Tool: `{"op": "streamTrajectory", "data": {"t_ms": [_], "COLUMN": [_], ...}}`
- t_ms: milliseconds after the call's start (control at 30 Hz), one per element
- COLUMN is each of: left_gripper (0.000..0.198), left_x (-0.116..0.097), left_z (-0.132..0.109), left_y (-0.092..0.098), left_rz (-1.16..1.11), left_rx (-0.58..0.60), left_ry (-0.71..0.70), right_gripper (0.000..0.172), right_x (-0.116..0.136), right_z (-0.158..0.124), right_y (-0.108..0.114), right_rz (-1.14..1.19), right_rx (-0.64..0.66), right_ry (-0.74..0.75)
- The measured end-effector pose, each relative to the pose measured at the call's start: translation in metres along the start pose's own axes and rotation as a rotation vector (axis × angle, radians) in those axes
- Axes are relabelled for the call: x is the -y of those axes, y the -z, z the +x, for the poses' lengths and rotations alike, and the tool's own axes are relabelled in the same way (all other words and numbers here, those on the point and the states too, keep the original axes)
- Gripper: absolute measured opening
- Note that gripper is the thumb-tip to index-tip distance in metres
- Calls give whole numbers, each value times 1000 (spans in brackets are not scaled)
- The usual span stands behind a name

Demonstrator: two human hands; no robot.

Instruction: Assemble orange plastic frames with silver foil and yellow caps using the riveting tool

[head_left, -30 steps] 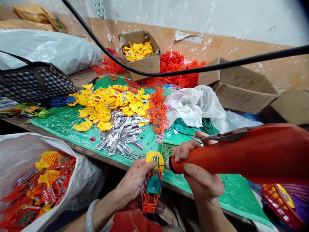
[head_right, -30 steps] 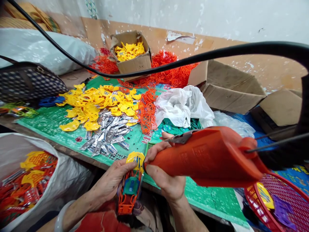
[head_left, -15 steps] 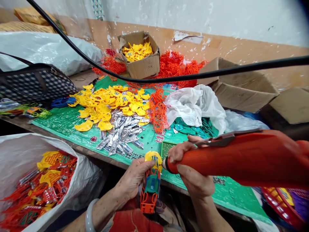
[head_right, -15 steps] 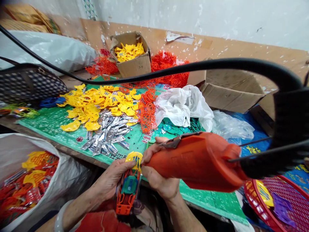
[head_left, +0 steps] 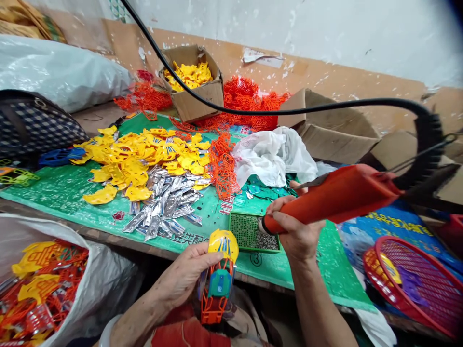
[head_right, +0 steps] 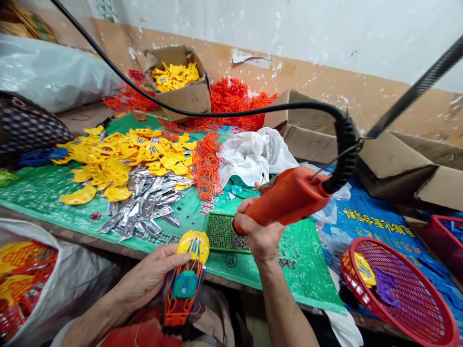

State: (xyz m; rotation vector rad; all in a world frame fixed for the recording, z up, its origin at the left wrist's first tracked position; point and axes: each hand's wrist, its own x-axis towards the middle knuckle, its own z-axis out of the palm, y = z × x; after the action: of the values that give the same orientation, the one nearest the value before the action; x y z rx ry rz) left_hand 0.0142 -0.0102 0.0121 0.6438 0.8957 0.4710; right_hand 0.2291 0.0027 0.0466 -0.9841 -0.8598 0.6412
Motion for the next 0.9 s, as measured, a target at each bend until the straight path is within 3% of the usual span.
{"op": "streamTrajectory", "data": {"t_ms": [267,733,900], "left_gripper": [27,32,33], "left_x": [-3,10,5], "left_z": [3,6,7], "left_y": [-6,-1,-3], "left_rz": [13,38,-41], "left_rx": [-44,-20,-99], "left_ry": [3,-69,-61], "right_gripper": [11,13,16], "right_x": [-16,-23,-24], "right_z": [-1,-3,-4], "right_y": [4,7,4], "right_rz": [-51,-138,-140], "right_rx": [31,-10,-15], "right_ry": [2,9,1]}}
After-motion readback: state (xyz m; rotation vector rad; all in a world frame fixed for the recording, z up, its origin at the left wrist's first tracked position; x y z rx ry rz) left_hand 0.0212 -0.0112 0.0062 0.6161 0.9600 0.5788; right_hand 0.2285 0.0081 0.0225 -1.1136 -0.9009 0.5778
